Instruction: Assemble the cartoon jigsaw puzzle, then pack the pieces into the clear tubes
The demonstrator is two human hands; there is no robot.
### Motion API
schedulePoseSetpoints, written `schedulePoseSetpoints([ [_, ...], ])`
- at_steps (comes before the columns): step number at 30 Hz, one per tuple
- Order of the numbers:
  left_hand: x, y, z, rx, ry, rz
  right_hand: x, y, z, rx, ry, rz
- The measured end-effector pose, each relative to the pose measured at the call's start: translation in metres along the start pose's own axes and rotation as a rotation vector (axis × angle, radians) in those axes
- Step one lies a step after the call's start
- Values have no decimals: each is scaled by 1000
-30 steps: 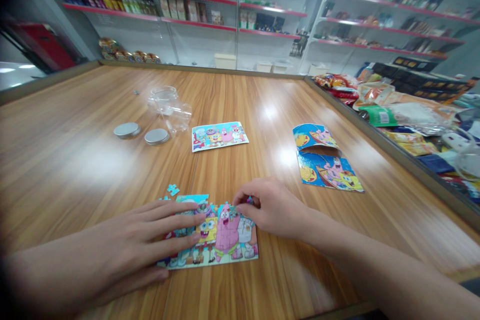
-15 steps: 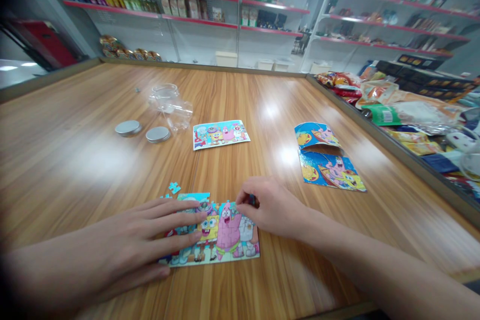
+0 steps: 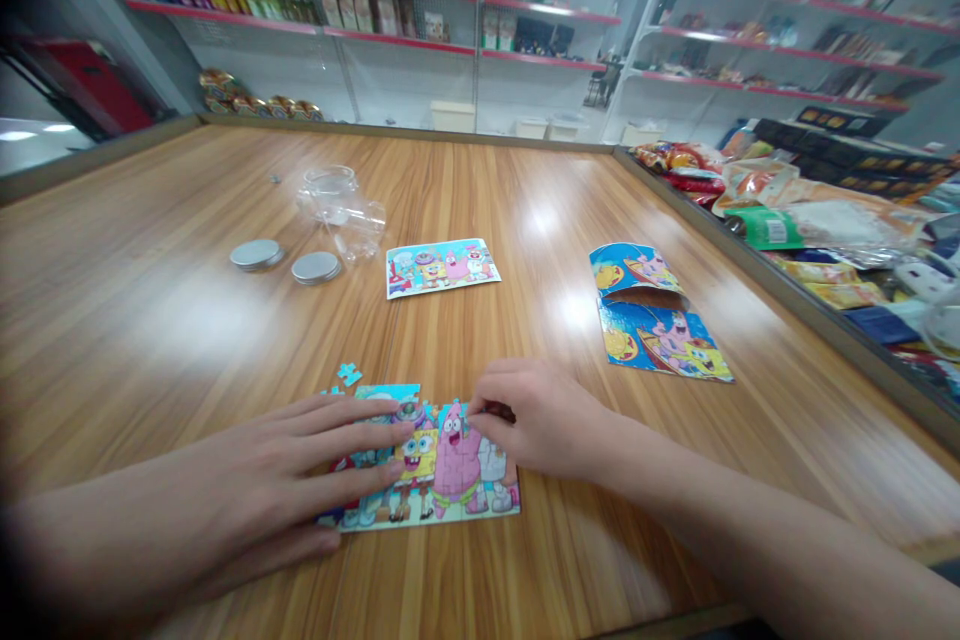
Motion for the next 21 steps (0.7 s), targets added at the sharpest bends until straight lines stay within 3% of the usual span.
schedulePoseSetpoints([
  [2, 0, 0, 0, 0, -7, 3, 1, 0, -1, 5, 12, 8],
  [12, 4, 3, 1, -2, -1, 32, -9, -2, 5, -21, 18, -225],
  [21, 8, 4, 3, 4, -48, 46, -5, -2, 3, 6, 20, -188],
])
Point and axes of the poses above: each hand's wrist, its own y-axis away from the middle knuckle, its own x-axis out of the palm, z = x × y, the point moved 3 cm from there along -y, towards the middle knuckle, and after that the axes turned 1 degree about -x, right-handed, at the moved point
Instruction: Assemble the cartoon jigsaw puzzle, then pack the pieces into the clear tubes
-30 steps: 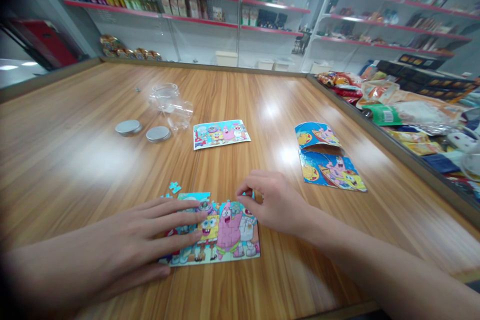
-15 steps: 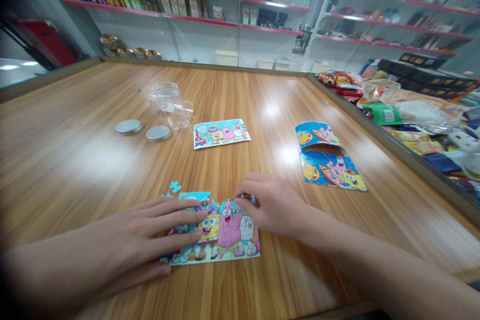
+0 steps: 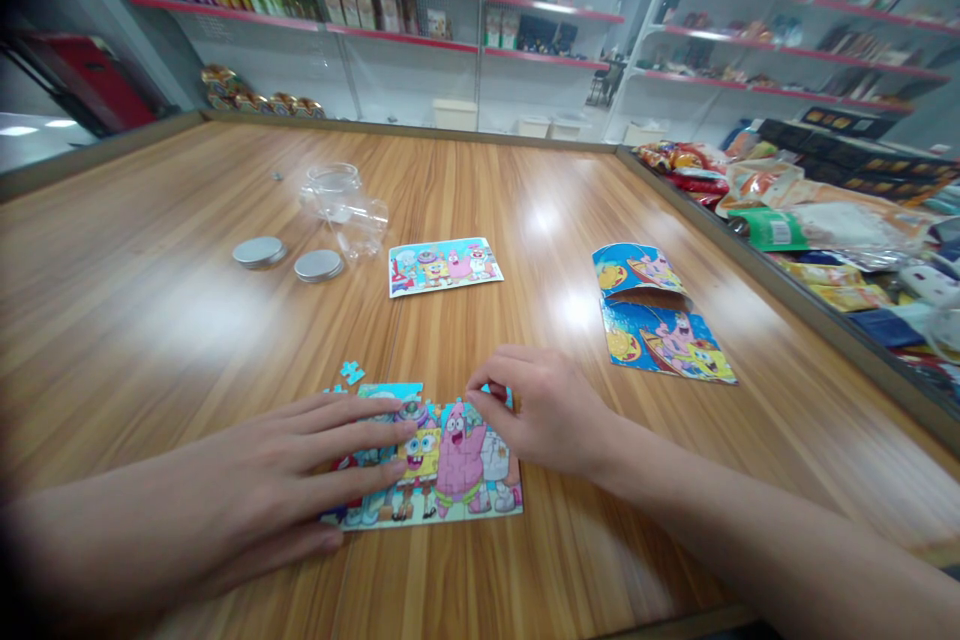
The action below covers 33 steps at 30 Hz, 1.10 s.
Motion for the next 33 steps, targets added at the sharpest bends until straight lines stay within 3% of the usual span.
schedulePoseSetpoints([
  [3, 1, -1, -1, 0, 5, -27, -1, 0, 1, -22, -1, -26],
  [9, -2, -3, -3, -2, 15, -47, 6, 2, 0, -29, -28, 59],
  [17, -2, -2, -3, -6, -17, -7, -1, 1, 2, -58, -7, -38],
  [22, -4, -4, -3, -3, -20, -20, 7, 1, 1, 3, 46, 208],
  [24, -5, -4, -4, 1, -26, -20, 8, 1, 1, 15, 61, 240],
  [27, -5, -5, -5, 2, -31, -24, 7, 1, 1, -19, 54, 192],
  [33, -4, -3, -4, -8, -36, -27, 3, 2, 4, -58, 3, -21],
])
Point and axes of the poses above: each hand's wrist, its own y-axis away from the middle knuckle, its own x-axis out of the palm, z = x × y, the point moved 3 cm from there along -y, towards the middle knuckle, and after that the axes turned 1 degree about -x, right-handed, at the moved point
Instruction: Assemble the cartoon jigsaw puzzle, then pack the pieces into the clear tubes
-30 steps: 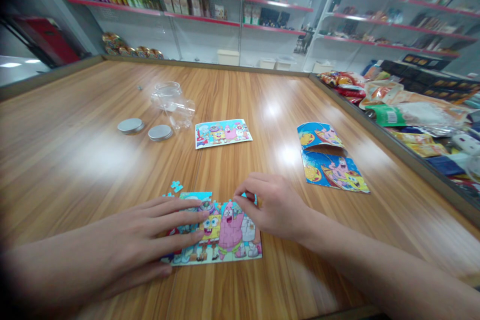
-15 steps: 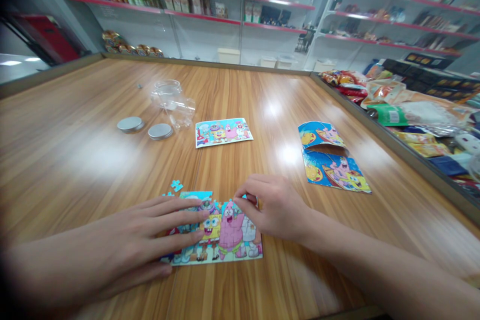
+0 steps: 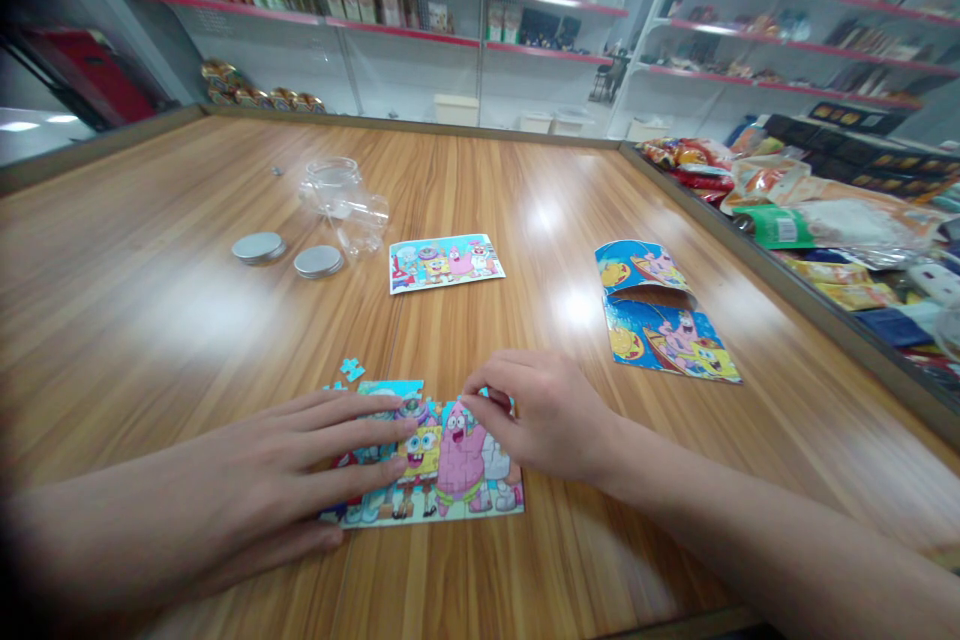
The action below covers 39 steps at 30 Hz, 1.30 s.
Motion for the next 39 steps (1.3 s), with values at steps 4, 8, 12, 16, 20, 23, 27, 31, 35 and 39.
schedulePoseSetpoints([
  [4, 1, 1, 1, 9, 31, -33, 6, 0, -1, 60, 31, 180],
  [8, 1, 0, 2, 1, 48, -43, 5, -2, -3, 166, 87, 251],
  [12, 2, 1, 2, 0, 28, 1, 6, -2, -4, 239, 109, 301],
  [16, 1, 1, 1, -4, 69, -33, 9, 0, -6, 295, 70, 303],
  [20, 0, -1, 1, -7, 77, -25, 11, 0, -7, 330, 32, 276],
  [23, -1, -1, 1, -5, 98, -41, 10, -1, -5, 313, -22, 258],
  [27, -1, 0, 0, -2, 80, -31, -5, -4, -7, 300, -126, 145],
  [31, -1, 1, 1, -1, 79, -21, -34, -5, -32, 380, 11, -77],
  [35, -2, 0, 1, 4, 83, -19, -41, -3, -71, 492, 145, 52],
  [39, -6, -3, -2, 11, 84, -36, -36, -2, -85, 472, 144, 90],
])
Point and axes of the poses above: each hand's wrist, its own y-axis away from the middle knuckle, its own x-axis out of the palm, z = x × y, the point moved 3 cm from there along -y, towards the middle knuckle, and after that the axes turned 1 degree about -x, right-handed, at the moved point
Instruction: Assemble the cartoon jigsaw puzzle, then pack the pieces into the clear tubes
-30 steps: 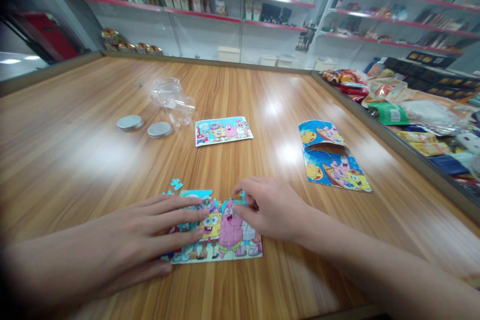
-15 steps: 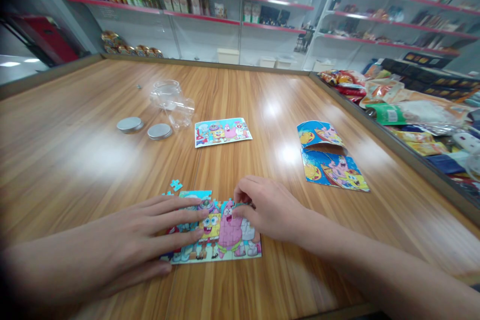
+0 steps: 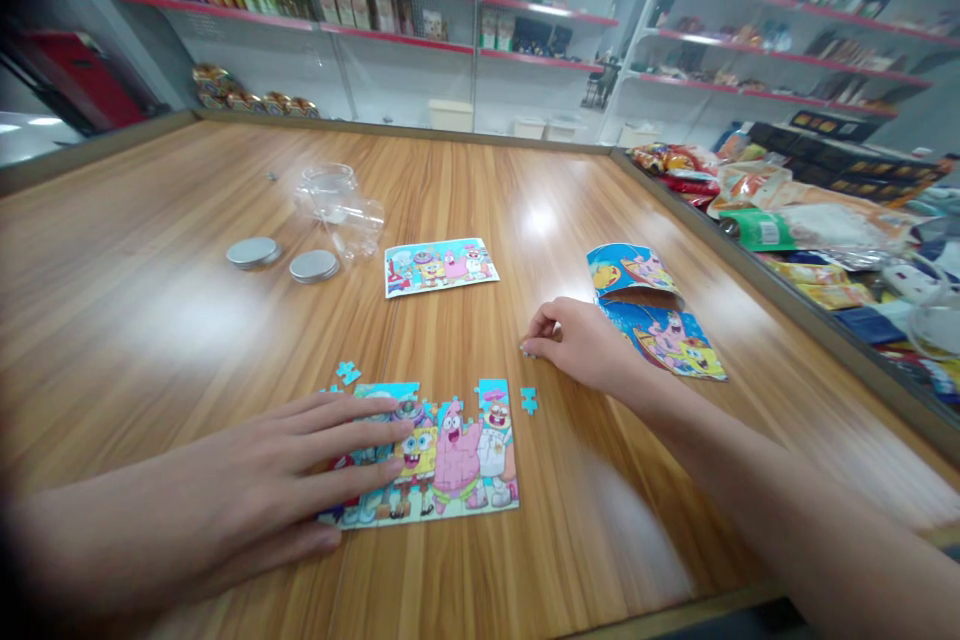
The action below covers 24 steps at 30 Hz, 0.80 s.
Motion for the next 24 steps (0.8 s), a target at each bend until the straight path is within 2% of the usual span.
schedulePoseSetpoints([
  [2, -2, 1, 2, 11, 5, -8, 1, 2, 6, -54, 51, -31],
  [4, -6, 6, 11, -9, 6, -68, -1, 5, 14, -97, 95, -64],
  [7, -19, 21, 41, -173, -10, -294, -5, 9, 23, -145, 106, -120],
  [9, -27, 33, 61, -293, -62, -352, -8, 11, 26, -164, 107, -142],
  [10, -30, 37, 69, -337, -83, -343, -9, 11, 26, -167, 111, -147],
  [12, -31, 41, 77, -360, -38, -212, -9, 12, 28, -169, 126, -142],
  [14, -27, 40, 76, -348, 55, -57, -8, 14, 29, -167, 132, -124],
  [16, -21, 38, 71, -356, 103, 20, -6, 15, 31, -167, 123, -105],
  [19, -11, 34, 68, -393, 54, -19, -3, 16, 35, -168, 103, -88],
  [24, -1, 30, 69, -353, 61, -53, -2, 18, 37, -163, 88, -95],
])
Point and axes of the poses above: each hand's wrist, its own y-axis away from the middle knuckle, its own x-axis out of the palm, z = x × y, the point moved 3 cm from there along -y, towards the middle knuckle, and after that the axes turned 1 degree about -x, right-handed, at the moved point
